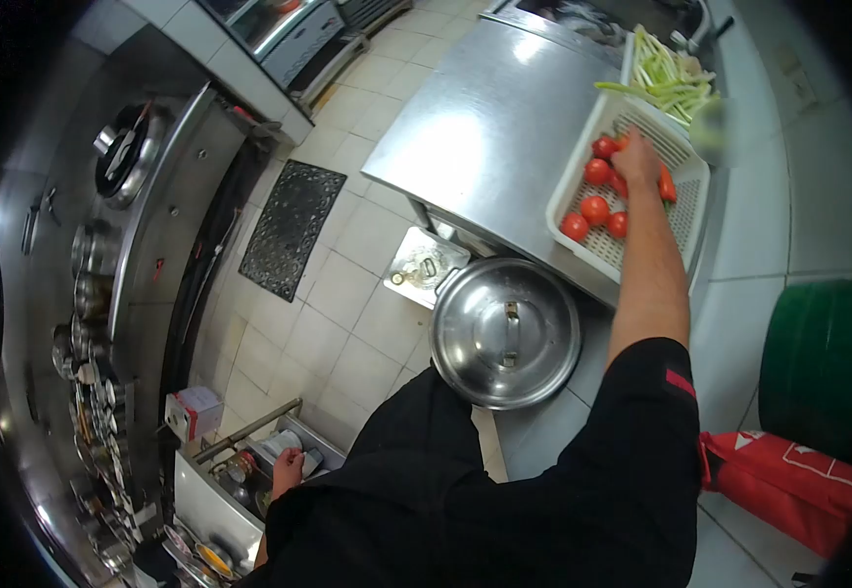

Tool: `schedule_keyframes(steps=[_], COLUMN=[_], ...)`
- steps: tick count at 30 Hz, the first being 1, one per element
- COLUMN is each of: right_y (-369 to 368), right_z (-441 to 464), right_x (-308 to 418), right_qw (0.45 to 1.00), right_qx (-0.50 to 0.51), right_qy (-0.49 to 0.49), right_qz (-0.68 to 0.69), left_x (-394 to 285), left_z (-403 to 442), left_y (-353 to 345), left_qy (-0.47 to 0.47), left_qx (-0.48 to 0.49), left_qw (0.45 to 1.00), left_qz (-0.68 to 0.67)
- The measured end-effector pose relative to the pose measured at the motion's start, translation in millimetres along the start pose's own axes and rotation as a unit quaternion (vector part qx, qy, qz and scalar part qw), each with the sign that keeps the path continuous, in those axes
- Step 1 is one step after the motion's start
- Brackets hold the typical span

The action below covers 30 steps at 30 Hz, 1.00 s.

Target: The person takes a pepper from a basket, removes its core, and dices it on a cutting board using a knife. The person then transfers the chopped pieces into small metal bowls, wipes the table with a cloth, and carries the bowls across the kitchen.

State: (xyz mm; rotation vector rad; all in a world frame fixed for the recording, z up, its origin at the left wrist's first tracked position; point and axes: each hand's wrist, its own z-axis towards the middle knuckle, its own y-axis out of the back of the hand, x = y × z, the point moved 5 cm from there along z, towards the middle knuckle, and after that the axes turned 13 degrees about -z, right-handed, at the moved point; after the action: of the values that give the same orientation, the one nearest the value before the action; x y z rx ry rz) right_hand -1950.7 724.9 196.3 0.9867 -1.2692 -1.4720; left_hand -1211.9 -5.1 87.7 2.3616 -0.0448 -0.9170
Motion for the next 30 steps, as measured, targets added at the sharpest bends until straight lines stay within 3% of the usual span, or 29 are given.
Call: schedule_keyframes(steps=[2,4,5,7,10,11,13,15,16,17,19,21,23,25,28,30], right_y=[22,10,-41,10,70,85,144,111,97,86,71,77,106,127,138,151], right_z=[-13,-10,29,2,-39,-67,-161,-225,-268,-321,-437,-568,-679,-770,-858,-910], right_x=[7,-16,-59,-52,-16,12,94,157,200,250,340,399,432,442,449,449], right_qw=[0.997,0.998,0.988,0.941,0.846,0.771,0.775,0.728,0.707,0.679,0.637,0.629,0.608,0.584,0.551,0.528], right_qx=[0.061,-0.062,-0.122,-0.248,-0.279,-0.256,-0.194,-0.058,0.030,0.126,0.266,0.395,0.458,0.507,0.534,0.501], right_qy=[-0.029,-0.023,-0.082,-0.111,-0.091,-0.071,-0.088,0.000,-0.004,-0.005,0.089,0.151,0.302,0.373,0.493,0.582], right_qz=[-0.046,0.002,0.037,0.202,0.445,0.578,0.595,0.683,0.706,0.723,0.718,0.653,0.574,0.514,0.410,0.363], left_x=[7,6,3,10,17,11,6,-2,-10,-18,-22,-26,-17,2,42,74], left_z=[-7,-16,-21,-29,-42,-46,-53,-56,-62,-68,-85,-112,-145,-183,-232,-261], left_y=[4,1,0,-2,-11,-12,-18,-23,-21,-17,-11,-3,10,26,38,42], left_qy=[-0.019,-0.009,-0.006,-0.004,-0.005,-0.011,-0.036,-0.078,-0.096,-0.110,-0.148,-0.154,-0.172,-0.209,-0.193,-0.176], left_qx=[-0.018,-0.044,-0.060,-0.078,-0.086,-0.089,-0.102,-0.107,-0.107,-0.116,-0.141,-0.134,-0.149,-0.178,-0.213,-0.256], left_qw=[0.999,0.999,0.998,0.997,0.995,0.993,0.990,0.986,0.982,0.974,0.950,0.927,0.882,0.863,0.840,0.814], left_qz=[-0.020,-0.008,-0.005,-0.028,-0.049,-0.075,-0.091,-0.099,-0.119,-0.162,-0.236,-0.315,-0.413,-0.423,-0.461,-0.491])
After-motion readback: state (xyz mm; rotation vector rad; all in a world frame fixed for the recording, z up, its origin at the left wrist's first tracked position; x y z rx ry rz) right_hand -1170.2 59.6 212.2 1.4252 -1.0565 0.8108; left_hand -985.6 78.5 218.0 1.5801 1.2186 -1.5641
